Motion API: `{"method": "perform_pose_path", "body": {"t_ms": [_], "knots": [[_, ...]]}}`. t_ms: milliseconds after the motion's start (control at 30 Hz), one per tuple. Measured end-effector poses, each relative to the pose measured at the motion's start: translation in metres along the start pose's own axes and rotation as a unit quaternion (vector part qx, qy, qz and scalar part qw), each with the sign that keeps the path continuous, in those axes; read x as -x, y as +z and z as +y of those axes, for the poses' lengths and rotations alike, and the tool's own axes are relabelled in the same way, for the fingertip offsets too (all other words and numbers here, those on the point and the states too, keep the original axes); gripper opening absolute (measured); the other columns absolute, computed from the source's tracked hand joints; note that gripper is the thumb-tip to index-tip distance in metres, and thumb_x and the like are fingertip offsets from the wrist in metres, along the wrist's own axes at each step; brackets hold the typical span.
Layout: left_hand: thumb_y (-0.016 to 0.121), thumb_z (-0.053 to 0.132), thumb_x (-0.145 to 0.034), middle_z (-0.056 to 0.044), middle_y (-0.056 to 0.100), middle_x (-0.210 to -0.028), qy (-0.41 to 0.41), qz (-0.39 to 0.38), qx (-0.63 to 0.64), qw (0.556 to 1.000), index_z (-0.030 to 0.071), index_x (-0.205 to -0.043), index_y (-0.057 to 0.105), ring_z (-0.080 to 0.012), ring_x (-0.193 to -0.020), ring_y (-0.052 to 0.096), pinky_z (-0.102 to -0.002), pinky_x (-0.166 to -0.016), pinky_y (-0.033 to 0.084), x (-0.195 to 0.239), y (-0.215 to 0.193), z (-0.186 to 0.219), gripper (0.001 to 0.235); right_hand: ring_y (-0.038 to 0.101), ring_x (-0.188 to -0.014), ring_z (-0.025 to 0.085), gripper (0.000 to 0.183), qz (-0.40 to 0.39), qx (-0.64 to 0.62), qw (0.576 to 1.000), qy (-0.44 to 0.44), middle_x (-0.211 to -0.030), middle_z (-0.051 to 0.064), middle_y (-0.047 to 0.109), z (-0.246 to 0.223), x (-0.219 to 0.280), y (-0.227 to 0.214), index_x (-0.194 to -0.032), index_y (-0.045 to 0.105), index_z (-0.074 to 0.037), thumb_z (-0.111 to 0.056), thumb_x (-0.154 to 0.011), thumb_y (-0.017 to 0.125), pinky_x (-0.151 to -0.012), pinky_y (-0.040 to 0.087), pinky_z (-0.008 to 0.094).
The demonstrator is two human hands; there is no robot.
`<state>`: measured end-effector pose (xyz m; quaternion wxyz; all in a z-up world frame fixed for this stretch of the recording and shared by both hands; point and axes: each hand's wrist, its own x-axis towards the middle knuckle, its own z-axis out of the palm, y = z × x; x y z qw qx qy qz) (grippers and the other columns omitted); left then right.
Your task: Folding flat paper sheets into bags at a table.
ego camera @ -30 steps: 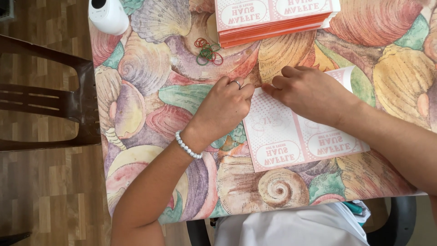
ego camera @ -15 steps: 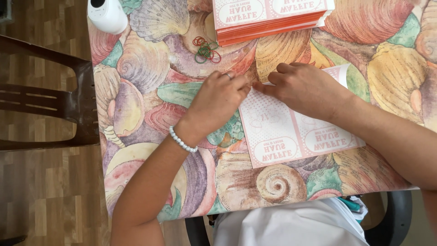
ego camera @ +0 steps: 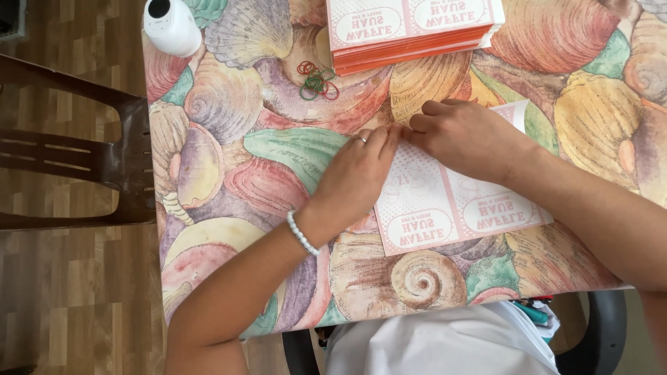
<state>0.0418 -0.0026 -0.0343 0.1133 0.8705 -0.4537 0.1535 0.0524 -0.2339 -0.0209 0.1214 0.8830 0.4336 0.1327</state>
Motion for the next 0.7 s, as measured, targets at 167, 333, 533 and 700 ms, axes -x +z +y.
{"method": "perform_pose_path", "body": {"t_ms": [167, 333, 533, 700], "knots": [[0.053, 0.004, -0.09, -0.012, 0.056, -0.1, 0.021, 0.012, -0.16, 0.987, -0.004, -0.12, 0.064, -0.0229, -0.087, 0.058, -0.033, -0.078, 0.052, 0.002, 0.014, 0.008, 0.033, 0.06, -0.082, 0.015, 0.012, 0.014, -0.022, 1.0, 0.008, -0.085, -0.002, 0.061, 0.005, 0.001, -0.004, -0.091, 0.07, -0.012, -0.007, -0.097, 0.062, -0.077, 0.054, 0.028], [0.05, 0.005, -0.088, -0.009, 0.054, -0.099, 0.009, 0.01, -0.17, 0.985, -0.004, -0.122, 0.063, -0.0193, -0.083, 0.056, -0.03, -0.076, 0.053, 0.002, 0.019, 0.009, 0.037, 0.058, -0.084, 0.013, 0.016, 0.0, -0.006, 1.0, 0.022, -0.085, -0.004, 0.057, 0.011, 0.007, -0.005, -0.085, 0.069, -0.012, -0.007, -0.098, 0.061, -0.079, 0.054, 0.027], [0.049, 0.009, -0.094, -0.007, 0.055, -0.108, -0.005, -0.052, -0.214, 0.975, 0.009, -0.12, 0.065, -0.0188, -0.088, 0.053, -0.025, -0.076, 0.049, -0.002, 0.003, 0.013, 0.03, 0.06, -0.082, 0.02, 0.012, -0.032, -0.025, 0.999, 0.027, -0.091, -0.004, 0.06, 0.022, 0.019, 0.006, -0.086, 0.068, -0.018, -0.013, -0.097, 0.063, -0.068, 0.057, 0.035], [0.05, 0.013, -0.094, -0.009, 0.057, -0.115, -0.038, -0.048, -0.191, 0.98, 0.002, -0.13, 0.061, -0.0211, -0.098, 0.054, -0.029, -0.084, 0.05, -0.004, 0.005, 0.017, 0.039, 0.062, -0.088, 0.019, 0.011, -0.042, -0.04, 0.998, 0.026, -0.098, -0.004, 0.062, 0.028, 0.024, 0.005, -0.097, 0.07, -0.018, -0.01, -0.091, 0.066, -0.074, 0.06, 0.033]]}}
